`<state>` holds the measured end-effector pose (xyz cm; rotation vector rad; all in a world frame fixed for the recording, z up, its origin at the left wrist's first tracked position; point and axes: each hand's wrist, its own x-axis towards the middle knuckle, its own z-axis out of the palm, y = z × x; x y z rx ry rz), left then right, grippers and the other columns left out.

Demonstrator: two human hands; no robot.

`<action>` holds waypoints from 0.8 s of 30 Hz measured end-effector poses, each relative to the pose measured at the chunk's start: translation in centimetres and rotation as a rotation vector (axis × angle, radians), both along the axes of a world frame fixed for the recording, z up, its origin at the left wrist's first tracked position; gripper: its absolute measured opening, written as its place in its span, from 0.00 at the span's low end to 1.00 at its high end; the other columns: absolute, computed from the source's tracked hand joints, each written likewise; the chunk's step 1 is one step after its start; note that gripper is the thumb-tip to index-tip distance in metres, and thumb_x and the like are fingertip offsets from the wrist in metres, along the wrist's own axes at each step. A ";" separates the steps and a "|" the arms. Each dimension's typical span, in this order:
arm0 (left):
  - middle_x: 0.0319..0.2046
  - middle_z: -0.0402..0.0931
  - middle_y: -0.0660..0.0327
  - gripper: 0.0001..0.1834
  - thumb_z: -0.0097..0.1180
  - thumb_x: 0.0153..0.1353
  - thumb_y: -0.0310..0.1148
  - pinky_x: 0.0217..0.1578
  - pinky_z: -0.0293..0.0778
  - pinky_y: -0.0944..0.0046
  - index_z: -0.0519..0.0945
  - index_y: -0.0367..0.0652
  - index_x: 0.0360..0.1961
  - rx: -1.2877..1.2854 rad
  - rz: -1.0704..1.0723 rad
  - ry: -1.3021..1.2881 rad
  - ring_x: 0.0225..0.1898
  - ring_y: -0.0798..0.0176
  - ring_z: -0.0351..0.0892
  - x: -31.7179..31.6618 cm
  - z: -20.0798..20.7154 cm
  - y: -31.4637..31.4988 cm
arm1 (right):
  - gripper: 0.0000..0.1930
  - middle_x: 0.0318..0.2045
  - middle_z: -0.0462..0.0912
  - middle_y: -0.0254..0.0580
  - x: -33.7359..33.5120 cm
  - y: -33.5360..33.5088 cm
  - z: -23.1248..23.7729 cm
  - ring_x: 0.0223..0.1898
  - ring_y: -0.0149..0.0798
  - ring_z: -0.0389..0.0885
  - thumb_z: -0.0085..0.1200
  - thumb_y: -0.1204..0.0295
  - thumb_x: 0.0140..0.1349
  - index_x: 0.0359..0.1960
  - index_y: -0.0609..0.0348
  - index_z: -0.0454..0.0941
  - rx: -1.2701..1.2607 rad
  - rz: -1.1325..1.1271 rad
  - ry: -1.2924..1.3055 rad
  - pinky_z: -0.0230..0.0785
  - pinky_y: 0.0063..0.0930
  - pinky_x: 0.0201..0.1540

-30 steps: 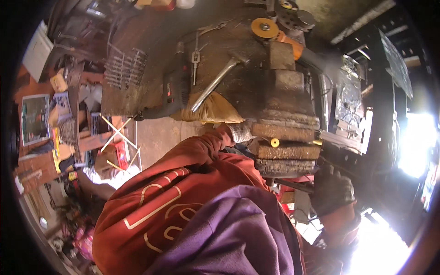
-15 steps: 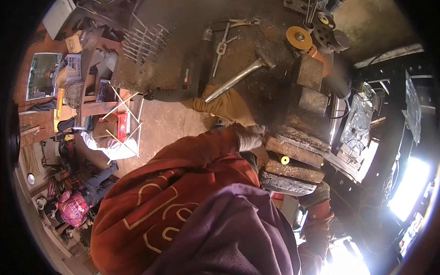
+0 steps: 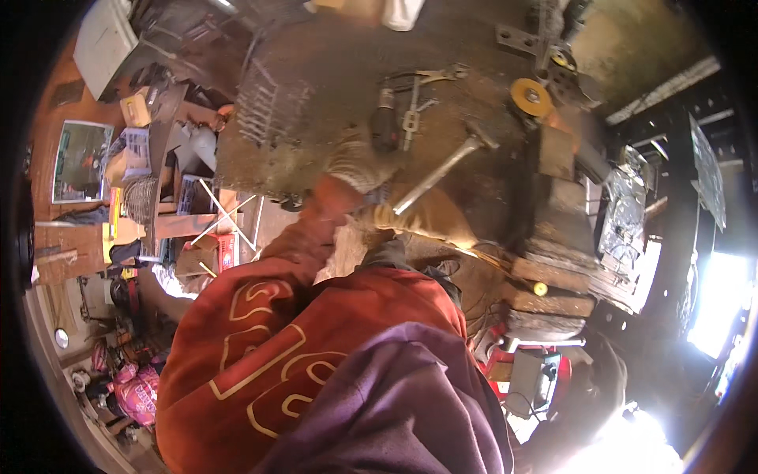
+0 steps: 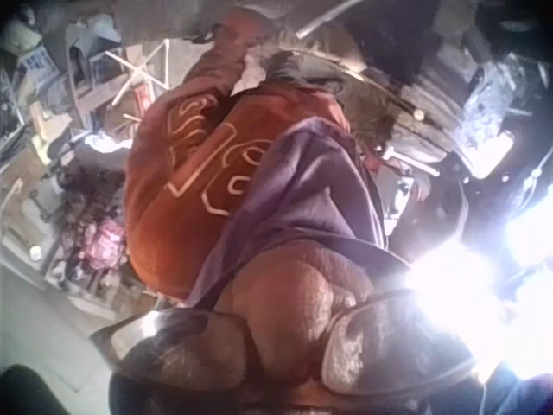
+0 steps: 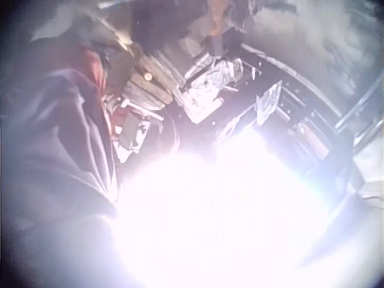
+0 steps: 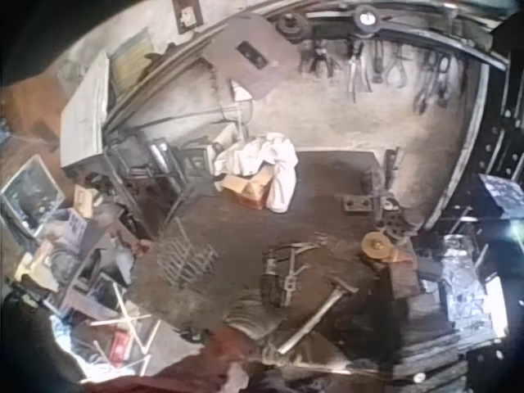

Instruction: The person uses a tap and die handle to create internal threads in a metal pipe held in a vise, then uses a drill to enlarge a hole in a metal rod, and finally checks the fit of the threaded pipe with the rod.

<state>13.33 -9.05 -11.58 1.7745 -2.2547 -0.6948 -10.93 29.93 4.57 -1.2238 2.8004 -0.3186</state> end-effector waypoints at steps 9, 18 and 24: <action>0.45 0.85 0.43 0.44 0.79 0.42 0.46 0.48 0.82 0.50 0.79 0.35 0.59 0.231 0.101 0.426 0.45 0.44 0.86 0.4 -5.2 -3.7 | 0.21 0.43 0.89 0.49 9.9 -8.1 -8.6 0.41 0.38 0.87 0.67 0.65 0.67 0.54 0.71 0.83 -0.373 0.240 -1.002 0.79 0.31 0.47; 0.37 0.86 0.54 0.26 0.77 0.58 0.36 0.34 0.83 0.60 0.79 0.34 0.52 0.743 0.306 1.766 0.32 0.61 0.85 2.9 3.0 -0.8 | 0.28 0.48 0.89 0.47 19.9 -20.6 -12.0 0.44 0.38 0.87 0.70 0.68 0.65 0.63 0.70 0.79 -0.658 0.628 -0.941 0.79 0.33 0.50; 0.39 0.85 0.57 0.19 0.75 0.61 0.38 0.35 0.82 0.60 0.82 0.42 0.48 0.544 0.303 2.008 0.37 0.66 0.84 3.0 11.0 3.8 | 0.29 0.42 0.90 0.47 20.3 -18.7 -6.0 0.37 0.38 0.88 0.71 0.70 0.60 0.61 0.73 0.79 -0.712 0.471 -0.565 0.81 0.32 0.45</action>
